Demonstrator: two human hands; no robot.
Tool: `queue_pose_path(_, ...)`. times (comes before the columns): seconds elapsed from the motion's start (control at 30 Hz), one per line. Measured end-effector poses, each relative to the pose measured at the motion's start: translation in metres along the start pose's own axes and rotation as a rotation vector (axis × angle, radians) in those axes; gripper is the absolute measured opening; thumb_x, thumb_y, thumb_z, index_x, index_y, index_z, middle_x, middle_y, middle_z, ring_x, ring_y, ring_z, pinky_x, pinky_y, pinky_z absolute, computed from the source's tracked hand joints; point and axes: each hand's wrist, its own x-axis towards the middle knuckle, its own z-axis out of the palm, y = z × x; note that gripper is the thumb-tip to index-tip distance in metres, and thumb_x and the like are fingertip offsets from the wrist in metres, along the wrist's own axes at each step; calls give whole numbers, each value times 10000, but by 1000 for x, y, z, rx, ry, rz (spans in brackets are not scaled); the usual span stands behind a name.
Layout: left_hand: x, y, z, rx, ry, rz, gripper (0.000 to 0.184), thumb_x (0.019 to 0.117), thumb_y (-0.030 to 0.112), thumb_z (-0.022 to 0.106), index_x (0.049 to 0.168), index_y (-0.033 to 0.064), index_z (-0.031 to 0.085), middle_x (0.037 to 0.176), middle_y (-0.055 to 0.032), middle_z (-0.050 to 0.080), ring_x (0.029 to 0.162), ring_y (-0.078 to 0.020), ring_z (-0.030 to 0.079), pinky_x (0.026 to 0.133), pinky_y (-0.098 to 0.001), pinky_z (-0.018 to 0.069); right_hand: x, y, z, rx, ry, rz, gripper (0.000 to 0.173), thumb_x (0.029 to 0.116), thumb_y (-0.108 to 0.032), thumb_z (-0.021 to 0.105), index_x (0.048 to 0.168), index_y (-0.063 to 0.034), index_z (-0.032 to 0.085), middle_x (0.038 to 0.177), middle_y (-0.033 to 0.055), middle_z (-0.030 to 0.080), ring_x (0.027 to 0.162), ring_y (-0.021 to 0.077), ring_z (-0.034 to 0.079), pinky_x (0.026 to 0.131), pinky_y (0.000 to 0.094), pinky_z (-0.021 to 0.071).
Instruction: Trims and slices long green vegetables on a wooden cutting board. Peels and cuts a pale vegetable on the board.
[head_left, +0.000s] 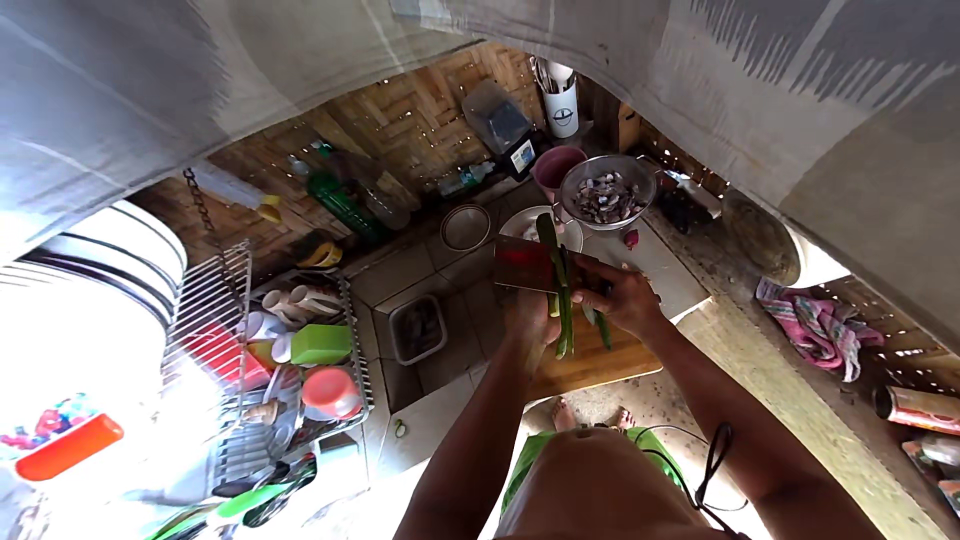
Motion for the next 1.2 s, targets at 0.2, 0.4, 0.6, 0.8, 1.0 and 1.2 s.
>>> queue_pose_path(0.2,0,-3,-3,-5,17,-57,324,1123,256,356,1045,49,593,744,-112,632,586,-173,623,516,-277,534,0,2,2,3,21,-34,683,855,-702,685,1460,-404,578,920,63,748,795,246,696,738,563,555)
queue_pose_path(0.4,-2,-8,-9,-24,-95,-77,531,1133,405,187,1088,65,593,764,-104,633,582,-154,596,508,-251,498,2,0,-3,7,-6,13,683,864,-693,684,1476,-421,551,961,80,748,827,270,703,742,584,559)
queue_pose_path(0.6,-5,-10,-13,-14,-80,-36,532,1132,415,200,1125,59,595,831,-135,675,665,-195,664,584,-303,566,2,-1,-5,23,-4,3,677,868,-648,712,1469,-369,574,950,74,743,818,265,696,739,580,556)
queue_pose_path(0.8,-2,-14,-15,-96,-114,-6,563,1130,412,160,1083,55,592,797,-129,663,662,-198,665,598,-308,572,1,-3,-7,3,-17,10,656,879,-620,722,1473,-391,564,965,70,745,830,262,696,748,577,554)
queue_pose_path(1.0,2,-10,-21,-100,-113,33,492,1123,369,215,979,123,617,733,-49,616,567,-112,569,504,-246,495,-1,-2,-8,4,-22,-10,652,881,-637,706,1471,-398,563,983,78,751,842,267,707,750,585,560)
queue_pose_path(1.2,-1,-5,-21,-90,-129,-8,515,1124,393,202,996,116,616,732,-48,603,599,-128,575,555,-260,511,-1,-3,-13,24,2,-22,665,873,-640,713,1471,-390,567,959,64,749,799,247,697,721,568,562)
